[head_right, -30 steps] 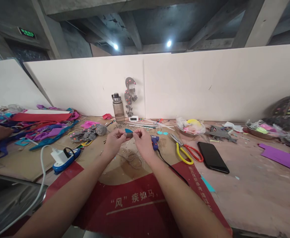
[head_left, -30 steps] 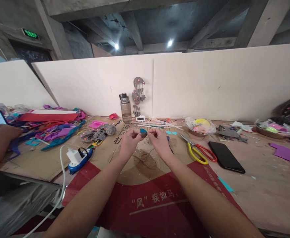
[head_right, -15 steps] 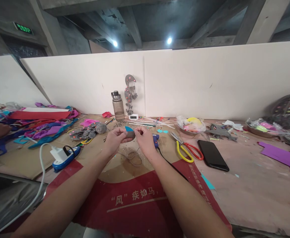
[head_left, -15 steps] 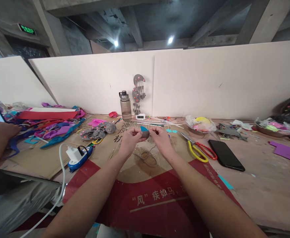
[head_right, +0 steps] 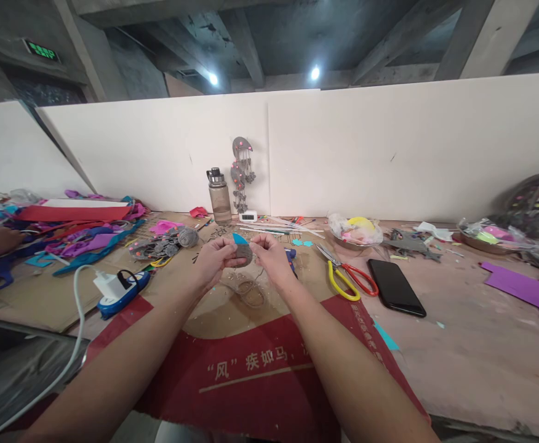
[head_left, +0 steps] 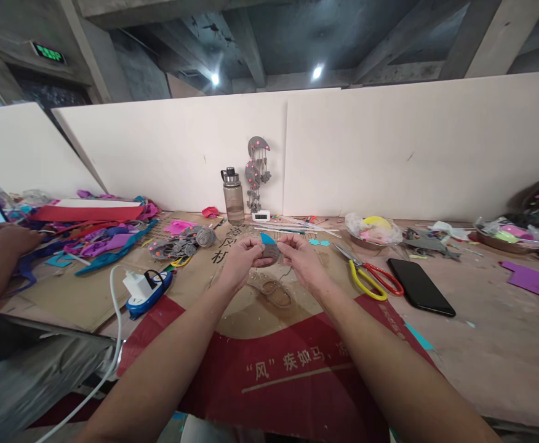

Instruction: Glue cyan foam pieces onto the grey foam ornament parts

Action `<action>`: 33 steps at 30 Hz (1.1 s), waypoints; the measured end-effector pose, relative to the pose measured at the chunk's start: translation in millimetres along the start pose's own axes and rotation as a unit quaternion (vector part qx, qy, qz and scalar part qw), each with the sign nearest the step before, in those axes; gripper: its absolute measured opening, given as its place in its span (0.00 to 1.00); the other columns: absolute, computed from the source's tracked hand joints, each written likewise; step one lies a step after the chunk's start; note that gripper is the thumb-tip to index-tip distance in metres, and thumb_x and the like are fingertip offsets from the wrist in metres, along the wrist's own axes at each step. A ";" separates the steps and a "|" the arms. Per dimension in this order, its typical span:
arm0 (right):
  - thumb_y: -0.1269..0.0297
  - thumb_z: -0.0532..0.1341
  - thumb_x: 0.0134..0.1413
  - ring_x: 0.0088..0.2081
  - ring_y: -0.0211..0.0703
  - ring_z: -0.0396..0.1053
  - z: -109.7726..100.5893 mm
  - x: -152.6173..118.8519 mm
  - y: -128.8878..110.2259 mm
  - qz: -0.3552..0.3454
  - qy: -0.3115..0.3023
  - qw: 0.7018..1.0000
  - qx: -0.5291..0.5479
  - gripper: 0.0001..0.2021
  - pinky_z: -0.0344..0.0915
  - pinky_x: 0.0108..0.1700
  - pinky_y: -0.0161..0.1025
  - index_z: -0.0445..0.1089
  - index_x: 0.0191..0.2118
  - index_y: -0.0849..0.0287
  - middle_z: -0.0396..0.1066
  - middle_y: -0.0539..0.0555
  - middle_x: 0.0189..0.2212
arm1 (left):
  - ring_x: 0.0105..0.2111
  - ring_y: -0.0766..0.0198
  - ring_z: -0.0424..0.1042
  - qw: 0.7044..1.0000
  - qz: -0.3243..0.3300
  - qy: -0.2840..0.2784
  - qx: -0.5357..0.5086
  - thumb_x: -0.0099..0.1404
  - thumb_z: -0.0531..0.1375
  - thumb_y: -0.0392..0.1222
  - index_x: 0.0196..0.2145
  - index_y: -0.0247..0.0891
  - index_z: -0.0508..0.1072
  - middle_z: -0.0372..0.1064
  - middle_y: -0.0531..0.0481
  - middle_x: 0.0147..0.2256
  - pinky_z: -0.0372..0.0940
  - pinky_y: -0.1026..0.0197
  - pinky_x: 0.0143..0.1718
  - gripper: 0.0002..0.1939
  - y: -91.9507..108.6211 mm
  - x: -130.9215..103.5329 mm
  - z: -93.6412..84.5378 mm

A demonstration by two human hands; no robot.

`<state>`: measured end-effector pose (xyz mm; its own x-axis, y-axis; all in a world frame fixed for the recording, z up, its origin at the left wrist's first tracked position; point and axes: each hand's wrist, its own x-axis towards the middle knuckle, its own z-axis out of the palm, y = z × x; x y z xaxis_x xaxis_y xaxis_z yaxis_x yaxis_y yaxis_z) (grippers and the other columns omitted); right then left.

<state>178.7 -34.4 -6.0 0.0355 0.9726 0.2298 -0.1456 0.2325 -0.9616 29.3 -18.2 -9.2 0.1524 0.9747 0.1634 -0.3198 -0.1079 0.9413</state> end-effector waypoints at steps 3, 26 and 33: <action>0.57 0.64 0.44 0.25 0.35 0.54 -2.2 -2.7 -2.1 -0.067 -0.015 0.996 -0.053 0.12 0.53 0.27 0.34 0.63 0.33 0.55 0.57 0.44 0.24 | 0.24 0.70 0.68 1.000 -0.002 0.006 -0.011 0.47 0.69 0.42 0.24 0.34 0.66 0.63 0.56 0.23 0.75 0.54 0.36 0.15 3.0 -0.5 0.6; 0.67 0.56 0.56 0.35 0.41 0.63 -9.6 -9.8 -8.1 -0.249 -0.037 0.924 -0.289 0.03 0.60 0.38 0.38 0.67 0.36 0.56 0.67 0.51 0.34 | 0.24 0.70 0.67 0.998 -0.024 -0.033 -0.044 0.49 0.69 0.43 0.25 0.34 0.67 0.65 0.54 0.24 0.74 0.57 0.34 0.15 5.3 -0.8 -3.9; 0.65 0.56 0.58 0.35 0.42 0.63 -10.8 -11.8 -7.0 -0.260 -0.031 0.919 -0.294 0.03 0.60 0.38 0.38 0.66 0.35 0.55 0.66 0.52 0.33 | 0.24 0.70 0.68 0.998 -0.038 -0.031 -0.040 0.50 0.68 0.40 0.24 0.34 0.67 0.65 0.54 0.23 0.74 0.58 0.32 0.13 5.8 -0.1 -4.0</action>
<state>190.0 -47.5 -3.6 -0.1105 0.7322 0.6721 0.4343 0.6438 -0.6300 23.7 -18.2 -4.9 0.2361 0.9652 0.1121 -0.3785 -0.0148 0.9255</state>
